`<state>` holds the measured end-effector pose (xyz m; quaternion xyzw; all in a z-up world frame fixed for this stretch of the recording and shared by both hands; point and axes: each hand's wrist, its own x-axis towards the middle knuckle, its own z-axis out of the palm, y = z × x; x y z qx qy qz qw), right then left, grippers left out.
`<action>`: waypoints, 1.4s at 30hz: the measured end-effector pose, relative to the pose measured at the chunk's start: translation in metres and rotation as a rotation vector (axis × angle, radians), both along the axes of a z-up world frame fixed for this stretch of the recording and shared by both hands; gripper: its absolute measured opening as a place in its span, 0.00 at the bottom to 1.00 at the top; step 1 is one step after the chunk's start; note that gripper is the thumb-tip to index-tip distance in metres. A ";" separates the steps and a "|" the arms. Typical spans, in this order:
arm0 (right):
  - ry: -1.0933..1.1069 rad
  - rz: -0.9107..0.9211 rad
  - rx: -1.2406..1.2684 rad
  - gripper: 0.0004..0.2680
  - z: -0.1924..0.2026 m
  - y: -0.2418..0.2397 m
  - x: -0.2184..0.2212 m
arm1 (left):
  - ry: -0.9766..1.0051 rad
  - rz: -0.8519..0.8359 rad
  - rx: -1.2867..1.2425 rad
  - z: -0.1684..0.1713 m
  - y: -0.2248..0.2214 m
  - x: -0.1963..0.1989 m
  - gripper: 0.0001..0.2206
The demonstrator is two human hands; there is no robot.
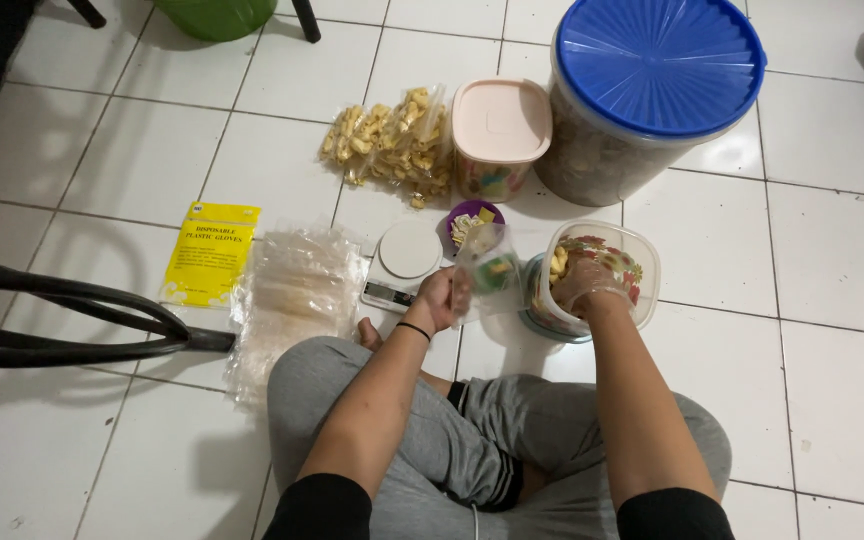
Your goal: Packaging macaroni into small plastic bags and weighing them on a digital scale.
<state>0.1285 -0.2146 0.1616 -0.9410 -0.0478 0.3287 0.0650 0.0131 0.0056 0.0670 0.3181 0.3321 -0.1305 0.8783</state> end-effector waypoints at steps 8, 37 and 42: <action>-0.213 0.159 -0.132 0.27 -0.138 -0.024 0.043 | -0.095 -0.006 0.036 0.017 -0.003 -0.004 0.06; -0.059 -0.121 0.940 0.10 0.122 -0.008 -0.028 | -0.054 0.080 -0.037 -0.028 -0.004 0.007 0.05; 0.033 -0.020 1.093 0.14 0.155 0.025 -0.059 | -0.042 0.090 -0.026 -0.008 -0.007 -0.001 0.06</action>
